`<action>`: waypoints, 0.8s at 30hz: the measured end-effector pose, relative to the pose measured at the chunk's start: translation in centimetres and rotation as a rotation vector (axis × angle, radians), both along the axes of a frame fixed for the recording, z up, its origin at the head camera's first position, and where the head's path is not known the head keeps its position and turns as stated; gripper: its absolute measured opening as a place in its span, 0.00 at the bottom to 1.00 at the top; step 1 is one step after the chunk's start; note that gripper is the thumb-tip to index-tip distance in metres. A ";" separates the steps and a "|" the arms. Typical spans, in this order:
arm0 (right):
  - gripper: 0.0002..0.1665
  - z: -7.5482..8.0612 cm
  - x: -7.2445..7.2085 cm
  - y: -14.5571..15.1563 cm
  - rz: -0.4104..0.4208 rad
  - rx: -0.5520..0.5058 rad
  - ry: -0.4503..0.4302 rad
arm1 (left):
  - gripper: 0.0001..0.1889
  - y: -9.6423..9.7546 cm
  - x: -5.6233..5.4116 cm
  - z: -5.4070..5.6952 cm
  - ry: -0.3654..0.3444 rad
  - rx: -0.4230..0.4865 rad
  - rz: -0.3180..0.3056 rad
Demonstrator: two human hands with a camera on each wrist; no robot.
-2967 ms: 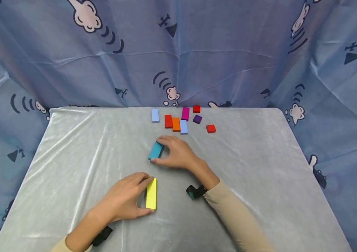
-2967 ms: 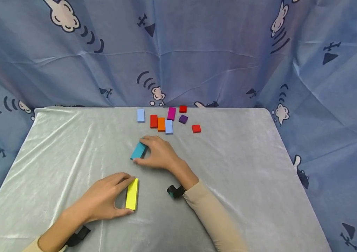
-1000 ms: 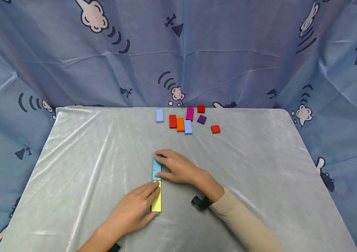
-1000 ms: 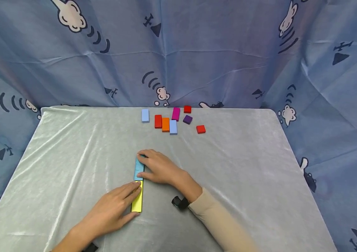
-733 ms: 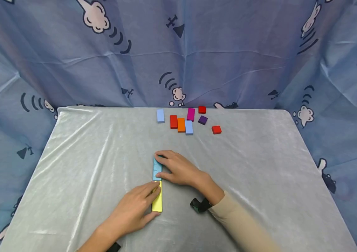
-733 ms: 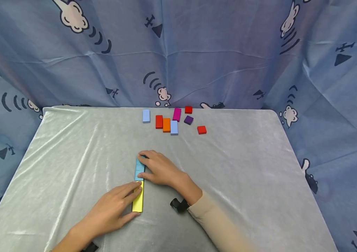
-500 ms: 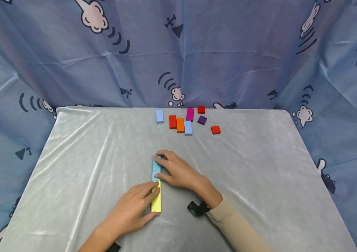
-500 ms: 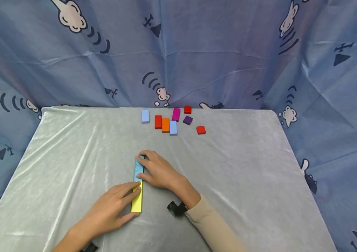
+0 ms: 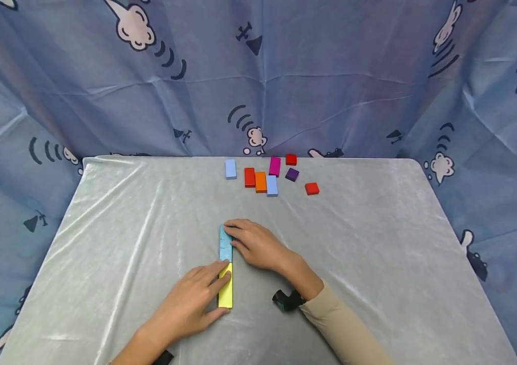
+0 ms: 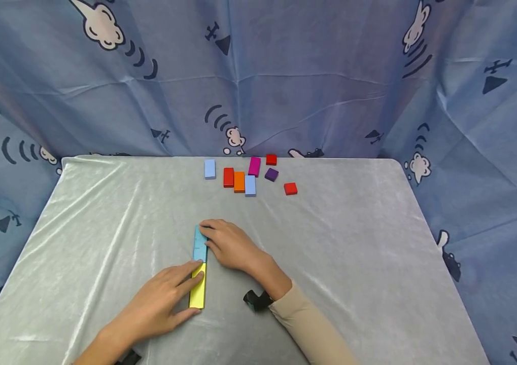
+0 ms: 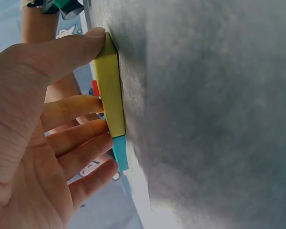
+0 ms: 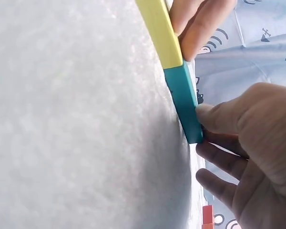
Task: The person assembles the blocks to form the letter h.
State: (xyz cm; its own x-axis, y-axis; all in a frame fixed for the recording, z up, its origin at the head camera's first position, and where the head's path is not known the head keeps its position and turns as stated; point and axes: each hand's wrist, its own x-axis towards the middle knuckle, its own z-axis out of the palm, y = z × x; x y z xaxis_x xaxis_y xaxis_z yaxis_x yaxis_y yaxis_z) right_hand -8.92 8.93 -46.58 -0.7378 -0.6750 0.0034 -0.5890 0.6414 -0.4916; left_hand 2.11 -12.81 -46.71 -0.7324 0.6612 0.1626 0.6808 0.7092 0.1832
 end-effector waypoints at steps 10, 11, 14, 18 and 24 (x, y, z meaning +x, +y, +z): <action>0.26 0.9 -1.0 1.5 -0.052 -0.037 0.002 | 0.31 0.3 -1.3 0.9 -0.052 -0.005 -0.010; 0.26 1.0 -1.1 1.6 -0.060 -0.043 0.003 | 0.30 0.3 -1.6 1.1 -0.063 -0.004 -0.008; 0.26 1.2 -1.3 2.1 -0.079 -0.053 -0.002 | 0.31 0.4 -2.4 1.7 -0.095 0.002 0.005; 0.27 1.4 -1.6 2.5 -0.094 -0.065 0.000 | 0.37 0.4 -3.7 2.6 -0.156 0.001 0.037; 0.26 1.4 -1.8 2.8 -0.110 -0.069 -0.002 | 0.45 0.6 -5.2 3.4 -0.273 -0.020 0.065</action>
State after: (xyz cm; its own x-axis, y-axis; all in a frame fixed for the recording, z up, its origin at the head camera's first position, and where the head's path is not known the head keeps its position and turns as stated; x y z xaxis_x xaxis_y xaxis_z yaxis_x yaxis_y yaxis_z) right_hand -10.73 11.76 -45.17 -0.8077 -0.5879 0.0453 -0.5156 0.6669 -0.5380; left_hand -3.14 -12.25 -43.28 -0.7880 0.6128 -0.0592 0.5615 0.7548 0.3391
